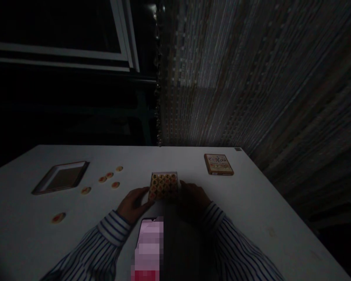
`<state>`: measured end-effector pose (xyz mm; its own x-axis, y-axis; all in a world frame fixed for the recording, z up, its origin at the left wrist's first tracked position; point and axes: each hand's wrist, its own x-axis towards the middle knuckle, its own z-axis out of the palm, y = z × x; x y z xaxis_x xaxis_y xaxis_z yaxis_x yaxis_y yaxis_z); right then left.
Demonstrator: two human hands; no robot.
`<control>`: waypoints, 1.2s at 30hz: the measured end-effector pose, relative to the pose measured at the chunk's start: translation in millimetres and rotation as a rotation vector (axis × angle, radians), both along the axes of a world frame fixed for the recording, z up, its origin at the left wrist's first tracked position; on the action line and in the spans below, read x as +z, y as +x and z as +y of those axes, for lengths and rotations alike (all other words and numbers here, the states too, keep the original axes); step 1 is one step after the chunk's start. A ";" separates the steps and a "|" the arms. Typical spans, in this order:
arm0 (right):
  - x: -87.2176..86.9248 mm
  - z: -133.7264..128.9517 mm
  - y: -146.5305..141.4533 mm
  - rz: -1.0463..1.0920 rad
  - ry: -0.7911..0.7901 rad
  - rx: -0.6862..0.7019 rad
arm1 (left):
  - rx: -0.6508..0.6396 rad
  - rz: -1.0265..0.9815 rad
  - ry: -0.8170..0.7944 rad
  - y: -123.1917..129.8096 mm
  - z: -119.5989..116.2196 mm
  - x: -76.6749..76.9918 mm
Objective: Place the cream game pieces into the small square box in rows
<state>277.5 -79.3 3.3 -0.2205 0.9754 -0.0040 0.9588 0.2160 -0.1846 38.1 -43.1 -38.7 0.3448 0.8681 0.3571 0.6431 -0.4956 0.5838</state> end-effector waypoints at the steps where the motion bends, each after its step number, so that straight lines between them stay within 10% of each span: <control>1: 1.1 -2.7 -4.0 -0.001 0.033 0.015 | -0.015 0.017 0.009 -0.4 0.8 -1.8; 26: 7.6 -3.4 -24.7 -0.010 0.065 0.048 | -0.059 0.104 0.018 -6.1 9.2 -7.0; 36: 0.6 10.3 -0.6 0.163 0.143 -0.102 | 0.002 0.005 0.061 1.7 2.6 12.8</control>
<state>276.9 -69.0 3.9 -0.1068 0.9807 0.1637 0.9371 0.1543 -0.3132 39.8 -40.5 -25.9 0.3449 0.8457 0.4073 0.6474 -0.5285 0.5492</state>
